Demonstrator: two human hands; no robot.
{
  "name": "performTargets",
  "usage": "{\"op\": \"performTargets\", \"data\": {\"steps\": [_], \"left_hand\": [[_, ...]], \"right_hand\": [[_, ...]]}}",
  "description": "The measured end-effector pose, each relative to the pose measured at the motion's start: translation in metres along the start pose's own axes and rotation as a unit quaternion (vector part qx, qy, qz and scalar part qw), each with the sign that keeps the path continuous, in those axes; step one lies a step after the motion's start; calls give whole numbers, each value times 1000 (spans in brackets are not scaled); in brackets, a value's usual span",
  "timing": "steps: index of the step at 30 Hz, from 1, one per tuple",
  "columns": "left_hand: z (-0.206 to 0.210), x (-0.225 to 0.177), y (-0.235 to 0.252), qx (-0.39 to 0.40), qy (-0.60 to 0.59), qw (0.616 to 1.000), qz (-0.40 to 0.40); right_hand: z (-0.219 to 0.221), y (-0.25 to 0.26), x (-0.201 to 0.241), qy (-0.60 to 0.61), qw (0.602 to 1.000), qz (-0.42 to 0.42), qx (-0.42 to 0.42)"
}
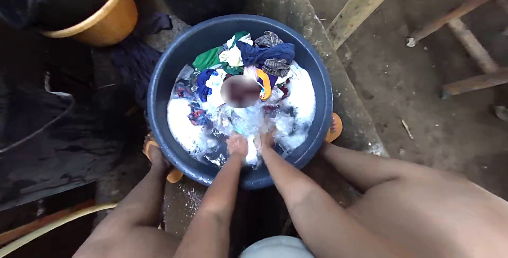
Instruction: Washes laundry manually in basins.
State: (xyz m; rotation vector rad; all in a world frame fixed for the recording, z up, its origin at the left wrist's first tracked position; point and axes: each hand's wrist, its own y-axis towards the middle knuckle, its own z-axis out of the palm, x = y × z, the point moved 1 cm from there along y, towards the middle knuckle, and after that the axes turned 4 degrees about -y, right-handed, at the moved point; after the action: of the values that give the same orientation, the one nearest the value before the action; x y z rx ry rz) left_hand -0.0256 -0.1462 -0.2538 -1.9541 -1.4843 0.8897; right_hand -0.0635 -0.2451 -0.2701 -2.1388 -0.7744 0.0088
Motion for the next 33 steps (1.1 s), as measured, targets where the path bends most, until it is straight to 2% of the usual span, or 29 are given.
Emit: {"op": "performTargets", "data": {"steps": [2, 3, 4, 5, 7, 9, 11, 13, 15, 16, 17, 19, 20, 21, 23, 25, 26, 28, 30, 33], "left_hand": [[0, -1, -7, 111, 50, 990, 66], [-7, 2, -9, 133, 42, 985, 103], [-18, 5, -11, 135, -8, 982, 132], [-34, 5, -19, 123, -82, 978, 148], [-73, -1, -46, 77, -241, 953, 165], [-108, -7, -81, 31, -356, 914, 189], [-137, -7, -118, -14, -458, 860, 225], [-158, 0, -153, -37, -578, 773, 259], [-165, 15, -167, 5, -690, 655, 307], [-162, 22, -165, 27, -719, 616, 321], [-155, 29, -157, 34, -732, 604, 313], [-133, 34, -130, 8, -728, 640, 245], [-120, 33, -116, -11, -720, 662, 207], [-110, 31, -105, -28, -719, 673, 171], [-92, 21, -96, -103, -725, 672, 111], [-76, 15, -101, -148, -707, 677, 140], [-71, 12, -102, -155, -688, 695, 140], [-74, 5, -101, -137, -642, 748, 93], [-88, 19, -104, -61, -590, 801, 86], [-103, 63, -91, -32, -560, 824, 77]], "right_hand": [[-3, -17, 3, -70, 986, -79, 131], [-10, -13, 1, -54, 980, -94, 166], [-18, -4, -3, 14, 983, -91, 160], [-28, 3, -4, 132, 981, -74, 124], [-50, 2, 0, 327, 941, -58, 72], [-65, -10, 2, 433, 898, -70, 40], [-68, -18, 0, 484, 871, -89, 18], [-61, -24, -5, 499, 861, -100, -10], [-55, -40, 2, 566, 821, -70, 3], [-58, -54, 14, 605, 794, -65, 14], [-61, -69, 27, 638, 767, -74, 22], [-64, -97, 54, 669, 734, -119, 2], [-61, -111, 66, 650, 742, -160, -36], [-59, -128, 75, 604, 766, -209, -75], [-54, -160, 82, 466, 818, -306, -138], [-49, -169, 79, 331, 846, -376, -186], [-50, -161, 73, 284, 858, -384, -192], [-66, -123, 54, 233, 899, -333, -163], [-87, -73, 23, 196, 941, -253, -114], [-109, -30, -27, 174, 969, -159, -78]]}}
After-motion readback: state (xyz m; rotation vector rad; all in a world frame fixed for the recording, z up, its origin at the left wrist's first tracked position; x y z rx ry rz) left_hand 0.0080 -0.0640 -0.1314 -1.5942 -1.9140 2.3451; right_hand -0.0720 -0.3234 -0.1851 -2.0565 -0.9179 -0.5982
